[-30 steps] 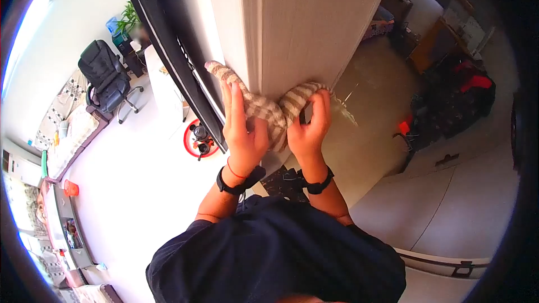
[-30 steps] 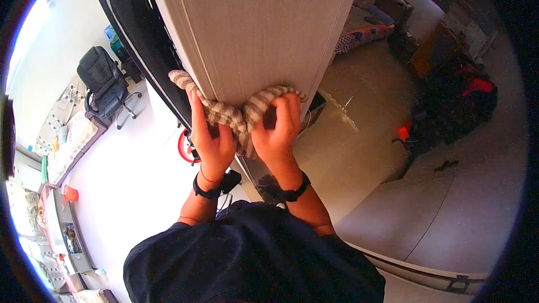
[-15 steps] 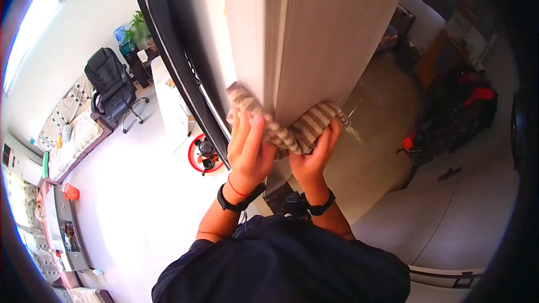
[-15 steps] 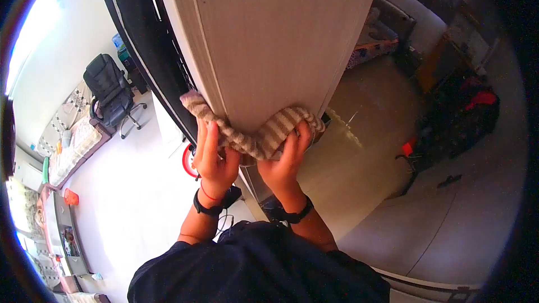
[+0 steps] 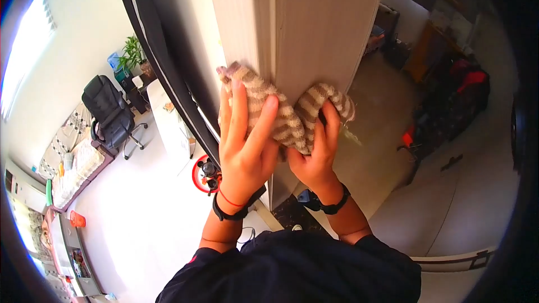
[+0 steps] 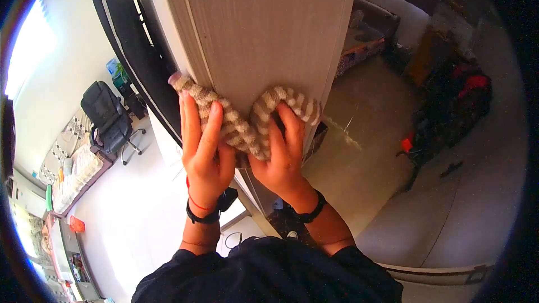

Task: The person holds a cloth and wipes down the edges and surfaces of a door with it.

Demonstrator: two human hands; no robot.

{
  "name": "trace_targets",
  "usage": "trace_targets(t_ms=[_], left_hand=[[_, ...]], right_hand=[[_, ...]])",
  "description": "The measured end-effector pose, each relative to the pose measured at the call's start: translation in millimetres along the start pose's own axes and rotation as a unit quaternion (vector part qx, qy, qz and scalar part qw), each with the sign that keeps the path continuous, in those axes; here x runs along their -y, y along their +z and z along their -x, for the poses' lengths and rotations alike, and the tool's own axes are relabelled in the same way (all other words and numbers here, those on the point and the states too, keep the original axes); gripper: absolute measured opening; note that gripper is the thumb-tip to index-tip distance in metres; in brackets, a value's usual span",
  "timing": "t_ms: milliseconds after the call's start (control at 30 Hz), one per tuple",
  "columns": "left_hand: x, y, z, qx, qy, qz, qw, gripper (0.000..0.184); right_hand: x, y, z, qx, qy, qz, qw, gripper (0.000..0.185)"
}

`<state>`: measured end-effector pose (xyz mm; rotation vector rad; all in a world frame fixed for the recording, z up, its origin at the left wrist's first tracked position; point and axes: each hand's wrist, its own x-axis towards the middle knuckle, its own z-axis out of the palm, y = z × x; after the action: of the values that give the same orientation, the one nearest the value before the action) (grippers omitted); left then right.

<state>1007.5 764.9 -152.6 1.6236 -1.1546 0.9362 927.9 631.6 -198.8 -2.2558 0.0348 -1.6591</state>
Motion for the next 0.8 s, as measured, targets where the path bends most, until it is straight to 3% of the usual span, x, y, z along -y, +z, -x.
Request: trace_targets(t_ms=[200,567,800], left_hand=[[0.6,7.1,30.2,0.035,-0.033,0.004,0.999,0.060],[-11.5,-15.4,-48.8,0.007,0.028,0.022,0.999,0.068],[-18.3,-16.1,-51.4,-0.009,0.012,0.047,0.999,0.068]], right_hand=[[-5.1,1.1,15.6,0.029,-0.004,-0.002,1.000,0.054],[6.0,-25.1,-85.7,0.033,-0.067,-0.028,0.997,0.065],[25.9,-31.8,-136.8,-0.007,-0.136,0.008,0.991,0.067]])
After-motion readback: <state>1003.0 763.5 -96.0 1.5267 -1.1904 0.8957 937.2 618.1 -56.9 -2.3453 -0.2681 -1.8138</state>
